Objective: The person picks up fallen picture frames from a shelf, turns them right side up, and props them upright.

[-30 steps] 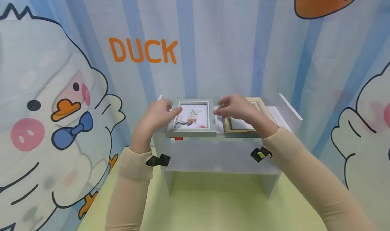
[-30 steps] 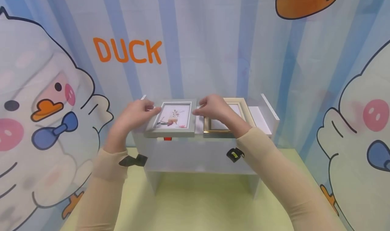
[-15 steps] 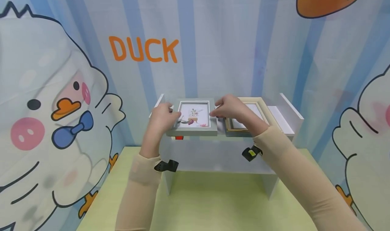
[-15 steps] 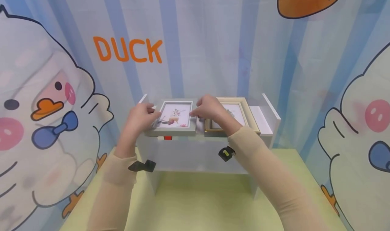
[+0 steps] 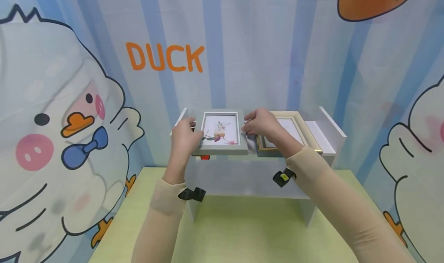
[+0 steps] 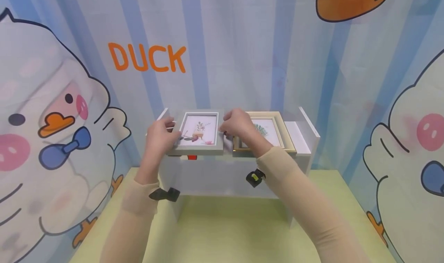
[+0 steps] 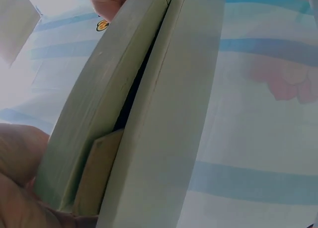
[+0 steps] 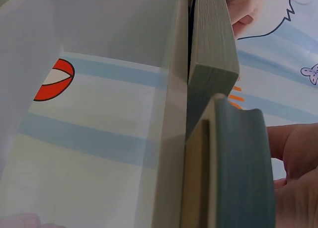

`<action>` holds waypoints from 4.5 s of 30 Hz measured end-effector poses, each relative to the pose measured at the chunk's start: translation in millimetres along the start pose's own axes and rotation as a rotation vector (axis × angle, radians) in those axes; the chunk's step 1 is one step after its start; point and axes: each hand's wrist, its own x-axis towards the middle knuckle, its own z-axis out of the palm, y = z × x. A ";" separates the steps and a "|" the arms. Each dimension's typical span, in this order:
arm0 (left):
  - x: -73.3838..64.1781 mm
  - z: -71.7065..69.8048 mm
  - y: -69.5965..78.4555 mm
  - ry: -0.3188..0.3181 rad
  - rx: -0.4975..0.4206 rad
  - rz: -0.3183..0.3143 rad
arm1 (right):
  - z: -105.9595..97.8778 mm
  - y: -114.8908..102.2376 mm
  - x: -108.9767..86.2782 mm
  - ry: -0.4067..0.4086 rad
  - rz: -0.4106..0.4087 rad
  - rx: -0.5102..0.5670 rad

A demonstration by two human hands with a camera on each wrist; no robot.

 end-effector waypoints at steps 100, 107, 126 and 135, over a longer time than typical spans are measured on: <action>-24.3 15.4 -7.2 0.464 -0.408 0.447 | -32.3 -18.4 -11.4 0.455 -0.550 0.393; -26.3 25.9 -2.1 0.510 -0.416 0.503 | -32.8 -30.8 -10.3 0.428 -0.595 0.356; -25.6 40.1 0.9 0.567 -0.411 0.598 | -24.5 -74.6 -31.7 0.217 -0.731 0.178; -26.4 42.0 -0.4 0.519 -0.437 0.644 | -21.8 -77.5 -25.4 0.178 -0.797 0.115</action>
